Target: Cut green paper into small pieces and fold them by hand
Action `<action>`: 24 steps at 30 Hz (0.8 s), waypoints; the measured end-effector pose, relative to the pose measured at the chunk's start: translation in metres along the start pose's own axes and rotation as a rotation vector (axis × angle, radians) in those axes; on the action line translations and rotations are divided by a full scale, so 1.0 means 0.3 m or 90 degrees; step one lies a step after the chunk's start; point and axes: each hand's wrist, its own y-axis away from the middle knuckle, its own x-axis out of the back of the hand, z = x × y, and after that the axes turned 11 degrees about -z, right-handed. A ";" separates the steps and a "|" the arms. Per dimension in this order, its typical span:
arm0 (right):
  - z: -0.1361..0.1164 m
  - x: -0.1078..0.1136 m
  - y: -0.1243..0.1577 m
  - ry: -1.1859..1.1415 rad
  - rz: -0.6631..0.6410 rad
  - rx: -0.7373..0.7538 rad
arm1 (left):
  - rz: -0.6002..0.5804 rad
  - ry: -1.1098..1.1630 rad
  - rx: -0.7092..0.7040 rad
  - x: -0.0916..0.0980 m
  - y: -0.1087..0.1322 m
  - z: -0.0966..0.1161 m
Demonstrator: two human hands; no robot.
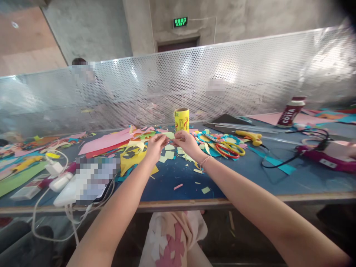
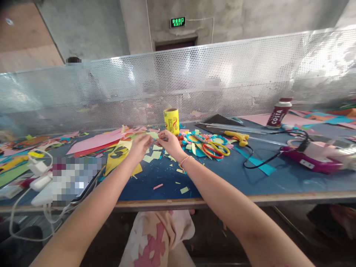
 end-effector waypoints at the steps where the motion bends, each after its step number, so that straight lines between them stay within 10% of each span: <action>1: 0.004 0.005 -0.001 0.045 0.007 0.024 | -0.011 0.010 0.010 -0.001 0.001 0.003; 8: 0.007 0.040 -0.006 0.316 0.050 0.172 | -0.063 -0.046 0.021 -0.005 0.008 0.017; 24: 0.005 0.015 -0.011 0.162 0.051 0.075 | -0.075 -0.276 -0.038 -0.020 0.028 -0.002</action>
